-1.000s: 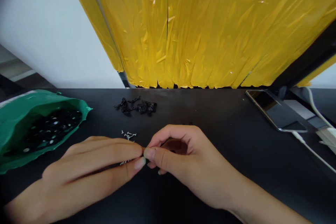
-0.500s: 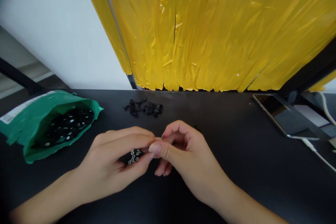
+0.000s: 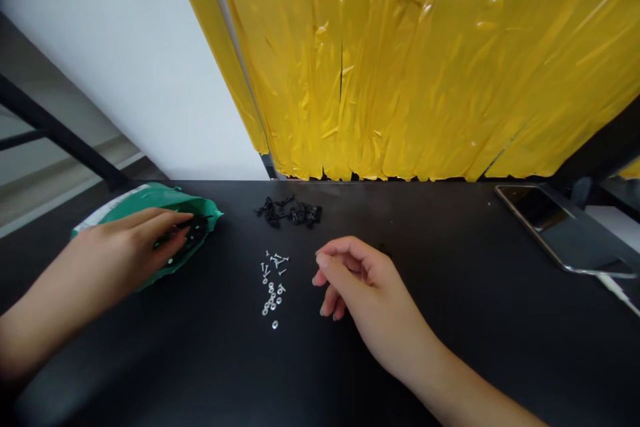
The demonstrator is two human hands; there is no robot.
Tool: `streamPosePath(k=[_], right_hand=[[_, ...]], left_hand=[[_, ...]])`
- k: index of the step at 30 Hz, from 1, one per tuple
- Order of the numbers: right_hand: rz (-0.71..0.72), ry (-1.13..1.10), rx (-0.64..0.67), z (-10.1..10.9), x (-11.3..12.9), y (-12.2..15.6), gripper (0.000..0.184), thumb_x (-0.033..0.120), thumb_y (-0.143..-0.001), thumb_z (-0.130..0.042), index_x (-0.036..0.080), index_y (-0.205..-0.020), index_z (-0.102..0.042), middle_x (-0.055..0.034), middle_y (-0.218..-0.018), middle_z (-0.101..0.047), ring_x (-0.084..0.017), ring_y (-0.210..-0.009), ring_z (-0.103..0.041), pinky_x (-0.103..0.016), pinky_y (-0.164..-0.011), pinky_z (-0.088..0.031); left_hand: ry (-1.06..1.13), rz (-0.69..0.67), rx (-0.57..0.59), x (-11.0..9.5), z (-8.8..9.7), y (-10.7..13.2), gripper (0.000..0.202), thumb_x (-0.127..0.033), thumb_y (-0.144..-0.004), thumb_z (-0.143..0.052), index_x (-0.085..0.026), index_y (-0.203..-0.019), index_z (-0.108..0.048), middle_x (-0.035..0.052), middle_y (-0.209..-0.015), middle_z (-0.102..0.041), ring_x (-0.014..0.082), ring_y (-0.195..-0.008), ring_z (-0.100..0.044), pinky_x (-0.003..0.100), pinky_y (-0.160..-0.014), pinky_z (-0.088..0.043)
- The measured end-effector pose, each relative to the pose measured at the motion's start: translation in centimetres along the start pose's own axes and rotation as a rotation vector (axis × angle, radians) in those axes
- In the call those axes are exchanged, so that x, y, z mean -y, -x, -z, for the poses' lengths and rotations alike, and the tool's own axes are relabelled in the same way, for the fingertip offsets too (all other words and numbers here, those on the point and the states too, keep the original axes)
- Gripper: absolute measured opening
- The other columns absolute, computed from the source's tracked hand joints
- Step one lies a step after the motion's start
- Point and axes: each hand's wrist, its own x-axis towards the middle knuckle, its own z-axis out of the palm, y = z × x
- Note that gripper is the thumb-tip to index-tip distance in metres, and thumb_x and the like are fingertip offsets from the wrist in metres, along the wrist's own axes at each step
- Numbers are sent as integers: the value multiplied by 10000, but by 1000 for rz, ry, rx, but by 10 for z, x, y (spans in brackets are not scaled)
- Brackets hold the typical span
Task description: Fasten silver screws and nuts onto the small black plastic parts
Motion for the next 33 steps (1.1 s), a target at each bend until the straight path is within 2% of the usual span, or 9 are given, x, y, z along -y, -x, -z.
streamPosePath(k=[3,8,14,18,22,25,28,30,33], right_hand=[[16,79,29,-2,-4,2,331,522,-940,-746,193,-921,-718,-11,-832,-698,-98,-609,-649,-229,-582,-516],[46,157,47,-4,-6,7,320,506,-971,-711,203,-869,-726,-10,-810,-694,-112,-637,-647,-252,-625,-533],[18,223,55,-3,-6,10,308,501,-977,-698,221,-852,-727,4,-751,-679,-116,-653,-647,-255,-659,-545],[22,235,55,-2,-7,10,297,504,-975,-696,231,-861,-730,3,-780,-691,-113,-669,-649,-250,-666,-544],[30,262,45,-1,-7,10,300,519,-982,-678,240,-881,-729,0,-800,-693,-120,-676,-649,-257,-665,-543],[47,308,42,0,-8,11,280,507,-996,-662,252,-902,-728,4,-800,-682,-126,-694,-640,-260,-678,-542],[95,372,46,1,-10,12,257,498,-1006,-647,259,-959,-730,-2,-834,-680,-137,-709,-622,-274,-685,-539],[150,431,4,4,-10,10,239,491,-1001,-654,263,-1041,-714,-14,-877,-692,-154,-725,-619,-293,-678,-533],[287,460,-174,13,-5,4,185,407,-962,-719,271,-1019,-607,-13,-944,-683,-169,-766,-623,-293,-634,-498]], left_hand=[[-98,20,57,13,-10,11,303,-265,-1062,-465,-157,-1175,-725,108,-1118,-797,299,-814,-781,377,-629,-580],[43,66,74,23,-35,21,297,-263,-1052,-451,-190,-1055,-739,91,-1052,-780,279,-718,-751,338,-562,-487],[-4,24,39,35,-52,26,307,-240,-1063,-442,-173,-1149,-729,92,-1086,-799,247,-753,-763,327,-595,-523],[32,-28,19,38,-43,26,294,-195,-1032,-478,-190,-1190,-726,87,-1115,-801,261,-783,-775,356,-636,-577],[43,8,-76,33,-22,23,233,-251,-1026,-553,-228,-1173,-731,38,-1115,-818,243,-825,-784,341,-686,-597],[-1,130,21,25,-1,19,299,-314,-1060,-494,-178,-1214,-711,91,-1193,-804,288,-908,-781,408,-780,-608],[134,92,24,14,15,11,328,-362,-1057,-476,-198,-1215,-712,88,-1155,-806,272,-879,-763,420,-808,-590],[237,30,28,4,19,1,350,-404,-1062,-459,-223,-1220,-713,85,-1164,-797,274,-916,-757,421,-808,-584],[359,-23,80,-19,17,-26,365,-396,-1069,-481,-203,-1297,-691,123,-1340,-716,289,-1088,-725,457,-944,-590]])
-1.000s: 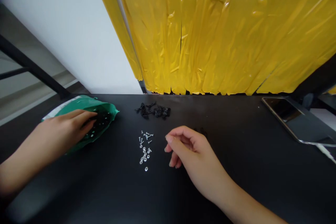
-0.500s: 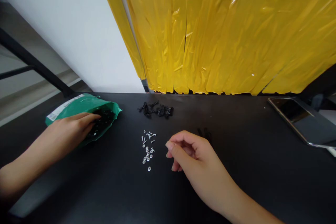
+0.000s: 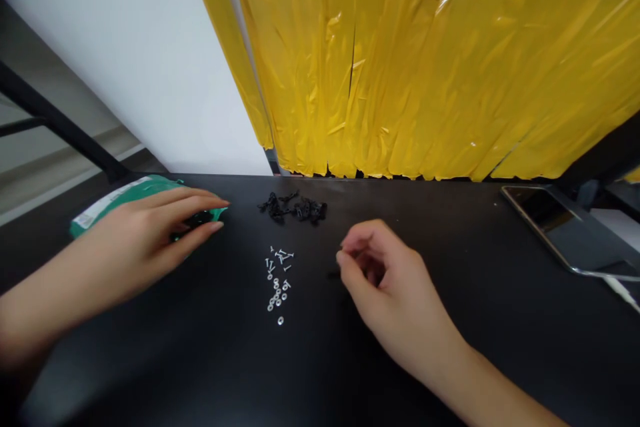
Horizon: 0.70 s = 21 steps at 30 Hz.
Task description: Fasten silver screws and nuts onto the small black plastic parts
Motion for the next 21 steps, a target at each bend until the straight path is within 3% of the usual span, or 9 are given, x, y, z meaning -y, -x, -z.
streamPosePath(k=[2,4,7,9,11,12,15,18,21], right_hand=[[84,-14,-151,8,0,-8,267,348,-936,-749,272,-920,-493,0,-952,-644,-163,-776,-602,-285,-619,-466],[131,21,-212,17,0,-15,323,335,-946,-736,264,-853,-435,-2,-961,-616,-162,-791,-582,-296,-636,-444],[119,175,-132,28,-2,-21,328,407,-969,-716,250,-812,-474,-18,-947,-644,-182,-810,-592,-337,-691,-447],[107,303,-33,32,-6,-23,300,449,-986,-696,247,-826,-542,-27,-943,-689,-203,-834,-617,-372,-756,-471],[169,430,34,32,-8,-24,203,448,-1019,-653,253,-961,-657,-44,-1022,-734,-231,-940,-648,-413,-871,-495],[215,481,49,30,-9,-23,194,438,-1035,-632,259,-1080,-693,-53,-1085,-744,-242,-1013,-650,-432,-932,-497],[308,603,92,25,-10,-20,292,411,-1042,-626,264,-1289,-678,-64,-1197,-741,-262,-1171,-611,-471,-1037,-480],[332,726,183,19,-10,-15,114,325,-1007,-655,263,-1086,-708,-54,-1192,-722,-289,-1241,-553,-512,-1060,-443],[316,784,242,15,-11,-10,40,227,-958,-653,254,-985,-664,-63,-1205,-672,-306,-1297,-493,-546,-1082,-394]], left_hand=[[13,-78,-35,-15,-10,-24,355,-360,-1060,-483,-211,-1296,-704,120,-1346,-699,310,-1189,-688,494,-1024,-575],[-12,-96,-12,-26,-23,-47,369,-245,-1047,-449,-204,-1299,-715,128,-1354,-688,312,-1199,-679,498,-1015,-590],[-91,-197,-7,-34,-42,-68,457,-17,-891,-465,-215,-1149,-786,124,-1468,-630,353,-1327,-596,532,-1066,-556],[-85,-246,-95,-33,-50,-72,405,17,-835,-475,-209,-954,-788,95,-1506,-619,388,-1431,-512,581,-1101,-512],[-46,-236,-196,-29,-53,-70,295,-54,-887,-487,-201,-773,-716,87,-1390,-694,374,-1382,-558,574,-1070,-517],[-42,-201,-234,-26,-53,-67,286,-99,-921,-479,-203,-773,-701,89,-1330,-718,369,-1339,-586,576,-1048,-520],[-58,-83,-263,-20,-51,-61,375,-372,-1011,-509,-193,-709,-642,119,-1209,-731,390,-1219,-634,595,-997,-533],[-98,-66,-177,-16,-56,-58,407,-531,-1010,-534,-188,-900,-723,131,-1233,-713,400,-1197,-640,594,-994,-546],[-124,-227,-76,-14,-68,-58,292,-331,-1033,-504,-235,-1153,-751,119,-1379,-664,386,-1287,-609,570,-1005,-550]])
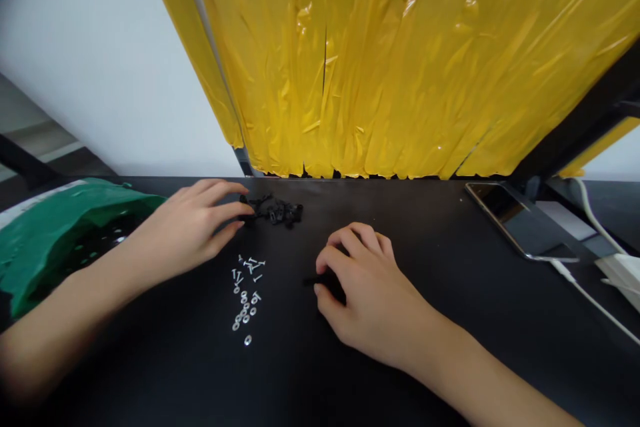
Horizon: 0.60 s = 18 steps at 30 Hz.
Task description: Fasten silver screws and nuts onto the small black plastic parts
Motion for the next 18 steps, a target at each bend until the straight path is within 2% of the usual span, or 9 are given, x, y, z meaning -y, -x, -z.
streamPosePath(k=[2,6,9,12,14,16,18], right_hand=[[-11,4,16,-2,1,1,65,193,-952,-624,251,-977,-637,-69,-1209,-641,-305,-1316,-466,-564,-1101,-361],[-26,5,38,-4,-1,2,120,174,-1005,-542,253,-964,-621,-65,-1210,-608,-282,-1314,-458,-568,-1119,-327],[-16,0,46,-5,-4,2,156,158,-1032,-505,251,-962,-609,-60,-1219,-600,-268,-1320,-455,-554,-1130,-313],[-2,-10,25,-6,-7,1,149,153,-1044,-497,254,-971,-578,-41,-1191,-624,-265,-1316,-458,-552,-1134,-300],[7,-32,0,-7,-8,0,151,148,-1054,-476,260,-988,-553,-20,-1136,-652,-254,-1284,-489,-564,-1147,-279],[1,-70,-27,-7,-8,-1,163,137,-1057,-453,263,-996,-535,11,-1043,-663,-219,-1164,-563,-586,-1177,-236],[-12,-127,-65,-7,-8,-4,169,121,-1045,-461,262,-986,-532,48,-938,-646,-172,-982,-614,-596,-1196,-212]], left_hand=[[-5,-72,25,0,-7,1,296,-231,-1023,-492,-249,-1149,-759,112,-1452,-627,382,-1334,-582,563,-1011,-547],[19,-70,33,3,-14,0,227,-227,-1027,-529,-226,-1071,-752,118,-1454,-622,375,-1328,-577,548,-1012,-546],[92,-80,32,7,-11,-2,246,-251,-1050,-498,-206,-987,-731,122,-1415,-637,358,-1295,-590,539,-1026,-531],[268,-93,-28,5,0,-3,250,-305,-1058,-501,-198,-998,-720,119,-1322,-686,321,-1236,-627,503,-1061,-509],[444,-37,-62,0,10,-2,228,-349,-1052,-540,-205,-1052,-717,97,-1233,-740,281,-1148,-680,431,-1017,-528],[628,108,-48,-7,19,-2,232,-405,-1042,-585,-231,-1112,-721,60,-1107,-789,231,-943,-730,349,-847,-556],[846,204,-48,-15,24,-1,217,-422,-1030,-628,-235,-1098,-713,49,-1091,-805,207,-917,-741,300,-799,-553]])
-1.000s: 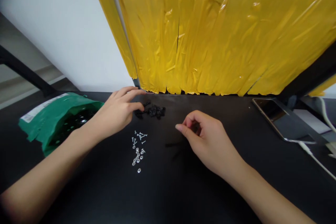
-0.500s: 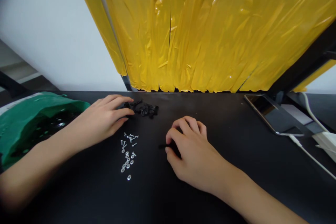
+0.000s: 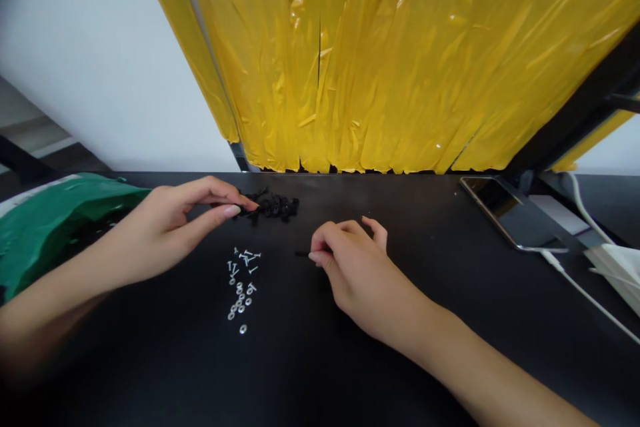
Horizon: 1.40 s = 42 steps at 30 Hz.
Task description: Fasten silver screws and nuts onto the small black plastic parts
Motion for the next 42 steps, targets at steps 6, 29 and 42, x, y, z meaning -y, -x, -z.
streamPosePath(k=[6,29,42], right_hand=[[-51,-279,-198,8,5,-4,162,200,-1009,-577,306,-1030,-698,56,-883,-734,-166,-856,-688,-421,-943,-491],[87,-563,-172,14,20,2,338,200,-1078,-566,421,-1264,-741,55,-894,-664,-68,-830,-640,-156,-771,-531],[206,-376,-200,15,17,-1,181,149,-1032,-628,218,-1107,-778,-6,-982,-765,-90,-859,-697,-201,-789,-545]], left_hand=[[802,126,132,-8,-16,3,150,-359,-1014,-704,-221,-1045,-655,26,-969,-818,116,-772,-751,180,-666,-535],[1218,259,135,-31,-50,11,249,-264,-937,-816,-226,-1082,-618,38,-1070,-831,73,-812,-720,140,-671,-511],[973,548,123,-43,-57,17,287,-306,-869,-870,-176,-1109,-783,53,-969,-775,147,-844,-741,211,-675,-621]])
